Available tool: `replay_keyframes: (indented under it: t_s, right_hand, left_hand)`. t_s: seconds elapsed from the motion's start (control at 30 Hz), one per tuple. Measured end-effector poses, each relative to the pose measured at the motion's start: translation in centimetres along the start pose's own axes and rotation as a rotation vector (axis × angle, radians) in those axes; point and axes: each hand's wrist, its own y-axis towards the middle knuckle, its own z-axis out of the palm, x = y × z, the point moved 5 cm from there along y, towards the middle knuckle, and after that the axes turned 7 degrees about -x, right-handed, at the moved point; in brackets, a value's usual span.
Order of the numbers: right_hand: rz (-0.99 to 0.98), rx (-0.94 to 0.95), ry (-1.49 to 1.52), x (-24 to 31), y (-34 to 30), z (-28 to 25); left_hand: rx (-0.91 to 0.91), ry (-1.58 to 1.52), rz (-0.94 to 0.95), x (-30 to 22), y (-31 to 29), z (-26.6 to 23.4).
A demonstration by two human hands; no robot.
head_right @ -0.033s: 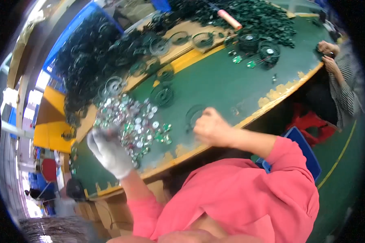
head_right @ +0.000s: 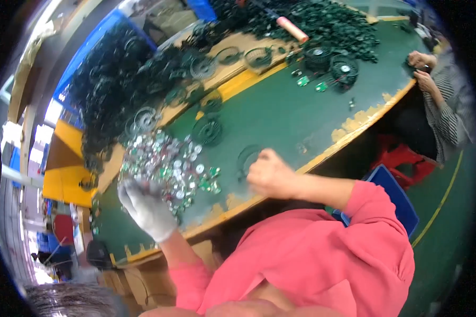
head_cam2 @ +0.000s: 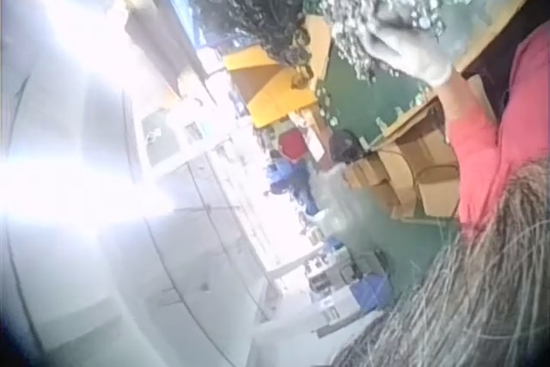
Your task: The person assembles small electronic fan components by hand, placing circular circuit boards into green plastic housings.
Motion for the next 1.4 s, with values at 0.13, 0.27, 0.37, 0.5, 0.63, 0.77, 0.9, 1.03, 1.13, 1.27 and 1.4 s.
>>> replay_keyframes:
  t_s: [0.13,0.27,0.37,0.5,0.63,0.77,0.9,1.03,1.13,1.27,1.4]
  right_hand:
    - [0.037,0.049,0.097,2.0,0.2,0.7]
    - [0.027,-0.128,0.187,3.3,2.0,-2.5]
    - [0.046,-0.134,0.375,4.4,2.5,-2.3]
    - [0.094,-0.076,0.440,4.4,2.3,-1.5]
    - [0.118,-0.079,0.133,1.2,2.8,-1.9]
    - [0.045,0.140,-0.144,-0.5,2.6,-1.3]
    - [-0.018,0.203,-0.107,-1.1,2.9,-0.7]
    - [-0.075,0.283,-0.015,-1.3,2.9,-0.3]
    - [-0.105,0.305,-0.009,-1.0,2.9,-0.1]
    - [-0.124,0.396,0.046,-1.1,3.3,0.7]
    - [-0.147,0.616,0.051,-0.6,5.0,1.7]
  left_hand:
    - [0.248,0.264,-0.029,1.6,-3.8,-2.2]
    - [0.508,0.359,0.038,3.9,-7.5,-2.3]
    - [0.810,0.646,0.495,4.4,-9.7,-0.7]
    - [0.813,0.705,0.710,4.8,-10.5,0.1]
    - [0.888,0.906,0.630,6.9,-8.6,2.5]
    - [1.124,0.954,0.499,9.1,-8.5,3.6]
    - [1.058,1.009,0.568,10.0,-8.5,2.6]
    - [1.048,0.934,0.657,9.1,-8.6,2.4]
    - [1.039,0.919,0.677,9.0,-8.5,2.3]
    - [1.025,0.913,0.737,8.9,-8.6,2.2]
    - [0.971,0.853,0.753,10.1,-9.0,1.4]
